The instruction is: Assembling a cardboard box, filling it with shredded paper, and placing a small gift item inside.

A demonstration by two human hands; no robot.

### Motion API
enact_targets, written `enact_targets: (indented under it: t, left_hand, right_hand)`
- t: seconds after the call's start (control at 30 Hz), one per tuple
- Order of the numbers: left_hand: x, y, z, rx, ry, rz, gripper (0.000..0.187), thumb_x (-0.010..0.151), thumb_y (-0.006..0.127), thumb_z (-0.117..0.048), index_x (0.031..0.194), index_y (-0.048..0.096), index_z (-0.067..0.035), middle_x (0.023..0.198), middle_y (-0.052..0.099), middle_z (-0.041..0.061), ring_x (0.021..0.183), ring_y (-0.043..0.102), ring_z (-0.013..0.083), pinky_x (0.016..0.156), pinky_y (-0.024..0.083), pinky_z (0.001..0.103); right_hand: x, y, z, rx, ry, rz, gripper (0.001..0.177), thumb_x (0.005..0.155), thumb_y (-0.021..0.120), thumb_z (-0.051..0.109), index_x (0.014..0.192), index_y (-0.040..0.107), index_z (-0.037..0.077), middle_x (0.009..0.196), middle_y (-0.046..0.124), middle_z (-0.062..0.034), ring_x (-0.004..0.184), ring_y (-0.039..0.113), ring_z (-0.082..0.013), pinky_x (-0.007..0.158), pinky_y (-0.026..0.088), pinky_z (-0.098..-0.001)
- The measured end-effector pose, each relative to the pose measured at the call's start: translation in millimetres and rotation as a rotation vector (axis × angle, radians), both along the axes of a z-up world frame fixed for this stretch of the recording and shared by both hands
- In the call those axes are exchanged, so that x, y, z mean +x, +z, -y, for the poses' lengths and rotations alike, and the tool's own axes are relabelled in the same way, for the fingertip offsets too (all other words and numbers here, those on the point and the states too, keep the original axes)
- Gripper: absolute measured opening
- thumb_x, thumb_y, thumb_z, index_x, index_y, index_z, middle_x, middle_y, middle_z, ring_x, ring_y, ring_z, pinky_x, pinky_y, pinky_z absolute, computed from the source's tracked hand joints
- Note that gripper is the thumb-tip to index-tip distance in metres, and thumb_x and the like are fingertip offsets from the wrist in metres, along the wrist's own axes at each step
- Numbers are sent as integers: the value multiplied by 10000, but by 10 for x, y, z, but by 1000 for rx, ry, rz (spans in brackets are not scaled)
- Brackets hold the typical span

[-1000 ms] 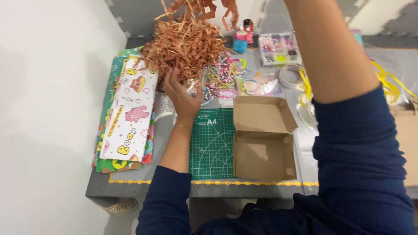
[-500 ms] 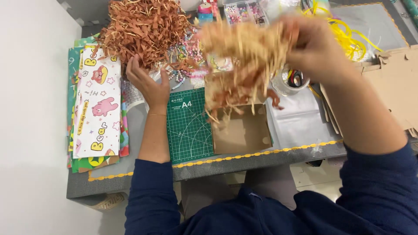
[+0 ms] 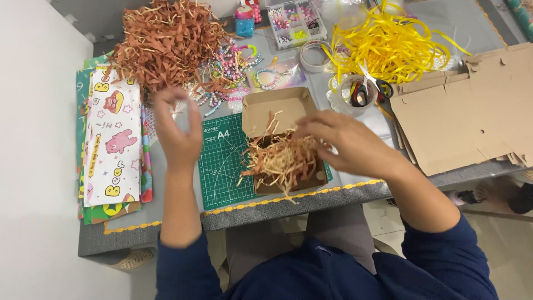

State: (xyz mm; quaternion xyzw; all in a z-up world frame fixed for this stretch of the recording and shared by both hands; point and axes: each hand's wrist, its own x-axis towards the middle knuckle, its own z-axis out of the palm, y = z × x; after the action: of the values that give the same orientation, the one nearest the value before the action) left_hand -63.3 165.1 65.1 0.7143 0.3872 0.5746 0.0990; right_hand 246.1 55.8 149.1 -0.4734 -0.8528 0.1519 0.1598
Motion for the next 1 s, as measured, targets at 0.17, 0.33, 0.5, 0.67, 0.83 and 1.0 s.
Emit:
enact_targets:
  t: [0.17, 0.33, 0.5, 0.67, 0.83, 1.0]
  left_hand:
    - [390, 244, 897, -203, -322, -508, 137, 941, 628, -160, 1013, 742, -135, 1002, 725, 64, 1070, 668, 250, 1056, 396, 459]
    - [646, -72, 1057, -221, -302, -951, 303, 1012, 506, -302, 989, 773, -160, 1098, 744, 82, 1236, 604, 227, 1190, 218, 595]
    - [759, -247, 1098, -247, -242, -996, 381, 968, 468, -255, 916, 789, -55, 1086, 757, 164, 1192, 639, 292, 1195, 65, 684]
    - [650, 191, 1230, -279, -174, -962, 333, 1018, 469, -298, 1053, 747, -118, 1151, 713, 113, 1238, 601, 258, 1202, 133, 650]
    - [517, 157, 1507, -218, -239, -698, 272, 961, 642, -378, 1036, 740, -135, 955, 694, 71, 1036, 663, 267, 1119, 335, 597]
    - [551, 18, 1631, -113, -267, -791, 270, 984, 659, -346, 1160, 688, -144, 1112, 671, 17, 1047, 640, 216, 1115, 333, 563]
  right_hand:
    - [-115, -466, 28, 26, 120, 81, 215, 916, 659, 117, 1102, 767, 120, 1119, 746, -116, 1061, 701, -262, 891, 542, -382]
    - [-178, -1013, -70, 45, 225, 307, 201, 915, 713, 227, 1098, 772, 171, 1129, 754, -86, 1127, 674, -257, 970, 502, -415]
    - [-233, -738, -56, -35, 287, 422, 334, 852, 775, 225, 1175, 761, 142, 1217, 727, -143, 1209, 632, -315, 1027, 468, -472]
    - [-114, -120, -187, -158, 90, -3, 304, 929, 717, 248, 1157, 754, 50, 1106, 748, -215, 1094, 696, -384, 948, 536, -523]
    - [-226, -645, -552, -47, -86, 100, 628, 948, 680, 522, 1412, 597, 108, 1265, 655, -255, 1238, 609, -427, 1046, 432, -619]
    - [-236, -1218, -695, 271, 216, -141, 139, 941, 657, 49, 1043, 741, 91, 981, 701, -75, 915, 633, -329, 739, 509, -461]
